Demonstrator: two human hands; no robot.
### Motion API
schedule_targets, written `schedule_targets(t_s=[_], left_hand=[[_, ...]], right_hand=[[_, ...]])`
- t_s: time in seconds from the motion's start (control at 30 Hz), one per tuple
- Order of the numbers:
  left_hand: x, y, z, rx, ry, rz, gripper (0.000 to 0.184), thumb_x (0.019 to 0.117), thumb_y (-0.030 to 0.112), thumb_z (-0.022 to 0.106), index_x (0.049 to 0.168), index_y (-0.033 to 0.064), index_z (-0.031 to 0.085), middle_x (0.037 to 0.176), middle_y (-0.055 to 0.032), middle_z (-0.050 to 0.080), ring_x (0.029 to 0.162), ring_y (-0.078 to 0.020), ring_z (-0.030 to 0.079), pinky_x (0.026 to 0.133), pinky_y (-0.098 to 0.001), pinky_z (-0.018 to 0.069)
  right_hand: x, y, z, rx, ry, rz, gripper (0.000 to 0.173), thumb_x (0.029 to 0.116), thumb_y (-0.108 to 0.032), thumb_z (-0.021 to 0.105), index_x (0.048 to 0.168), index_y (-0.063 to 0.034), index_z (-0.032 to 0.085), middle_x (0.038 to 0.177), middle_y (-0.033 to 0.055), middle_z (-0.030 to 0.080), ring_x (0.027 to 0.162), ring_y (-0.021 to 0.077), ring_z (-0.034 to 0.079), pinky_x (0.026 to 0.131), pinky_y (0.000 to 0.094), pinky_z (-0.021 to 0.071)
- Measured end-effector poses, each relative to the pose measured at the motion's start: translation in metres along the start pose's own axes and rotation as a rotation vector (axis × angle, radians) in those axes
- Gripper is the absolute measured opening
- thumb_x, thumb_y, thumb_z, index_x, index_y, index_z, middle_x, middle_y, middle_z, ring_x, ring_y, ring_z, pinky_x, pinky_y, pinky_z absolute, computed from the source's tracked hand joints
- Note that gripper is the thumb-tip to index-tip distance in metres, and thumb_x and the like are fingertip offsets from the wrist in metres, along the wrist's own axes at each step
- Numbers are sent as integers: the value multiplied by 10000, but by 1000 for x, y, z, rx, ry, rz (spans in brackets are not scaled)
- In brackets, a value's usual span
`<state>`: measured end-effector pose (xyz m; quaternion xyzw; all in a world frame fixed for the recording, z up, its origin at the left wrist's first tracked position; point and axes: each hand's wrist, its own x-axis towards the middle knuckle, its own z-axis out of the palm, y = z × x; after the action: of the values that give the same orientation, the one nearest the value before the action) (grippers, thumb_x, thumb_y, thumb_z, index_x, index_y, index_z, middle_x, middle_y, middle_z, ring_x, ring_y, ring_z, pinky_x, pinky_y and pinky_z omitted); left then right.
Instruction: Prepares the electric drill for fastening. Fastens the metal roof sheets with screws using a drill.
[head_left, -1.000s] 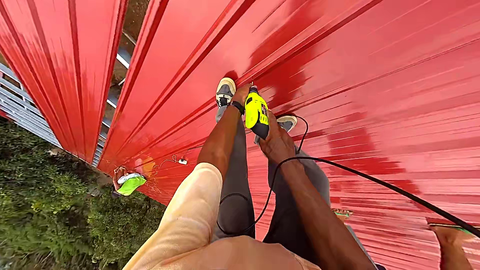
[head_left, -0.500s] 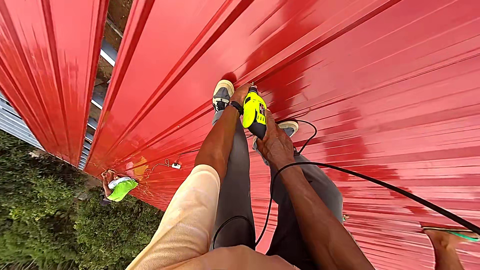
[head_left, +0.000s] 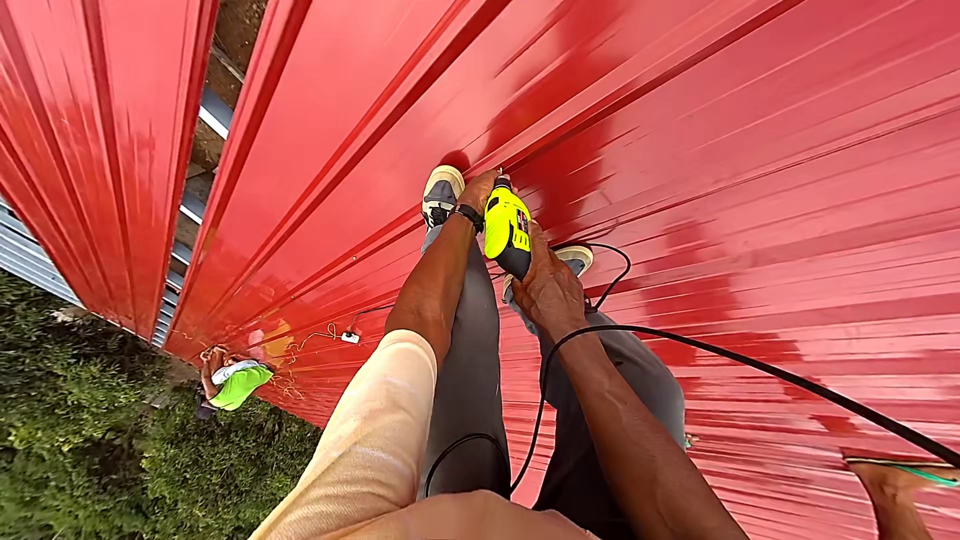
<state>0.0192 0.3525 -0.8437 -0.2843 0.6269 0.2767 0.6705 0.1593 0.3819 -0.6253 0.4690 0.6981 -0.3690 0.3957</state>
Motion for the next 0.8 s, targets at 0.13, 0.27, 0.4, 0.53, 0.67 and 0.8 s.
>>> schedule_targets(t_s=[0.13, 0.27, 0.4, 0.53, 0.67, 0.8], left_hand=[[3, 1, -2, 72, 32, 26, 360, 1065, 369, 463, 1171, 83, 654, 992, -98, 676, 849, -179, 652, 751, -374, 557], [-12, -1, -6, 522, 149, 131, 461, 1100, 364, 384, 1249, 32, 667, 1273, -177, 661, 1204, -285, 617, 1005, -516, 497], [-45, -13, -16, 478, 228, 144, 428, 1064, 350, 436, 1108, -6, 668, 1092, -205, 678, 1006, -312, 666, 849, -528, 553], [-103, -25, -24, 129, 6, 37, 813, 991, 753, 318, 1275, 68, 652, 1150, -178, 705, 1046, -287, 698, 879, -519, 589], [-154, -24, -16, 42, -216, -66, 703, 934, 711, 544, 1306, 121, 628, 1135, -153, 693, 958, -276, 696, 789, -482, 595], [-152, -17, -12, -120, -293, -112, 450, 940, 439, 677, 1245, 112, 639, 1088, -125, 696, 961, -251, 691, 811, -458, 591]], right_hand=[[3, -7, 4, -24, -5, 48, 991, 876, -276, 736, 1664, -253, 135, 1189, 200, 670, 1004, 407, 690, 803, 586, 563], [3, -9, 6, -11, 5, 66, 975, 867, -249, 732, 1657, -245, 161, 1188, 202, 674, 1017, 410, 690, 800, 582, 565], [1, -13, 9, 7, 29, 78, 979, 855, -218, 723, 1659, -229, 165, 1183, 210, 689, 1002, 413, 699, 805, 602, 557], [-2, -20, 12, 20, 37, 80, 951, 871, -237, 719, 1652, -168, 181, 1207, 235, 679, 1013, 421, 700, 838, 604, 558], [-3, -22, 12, 40, 45, 102, 945, 871, -248, 725, 1647, -154, 192, 1202, 234, 684, 1003, 417, 707, 845, 601, 561], [-4, -25, 13, 65, 59, 112, 926, 871, -234, 723, 1637, -153, 209, 1142, 232, 697, 975, 421, 707, 822, 613, 555]])
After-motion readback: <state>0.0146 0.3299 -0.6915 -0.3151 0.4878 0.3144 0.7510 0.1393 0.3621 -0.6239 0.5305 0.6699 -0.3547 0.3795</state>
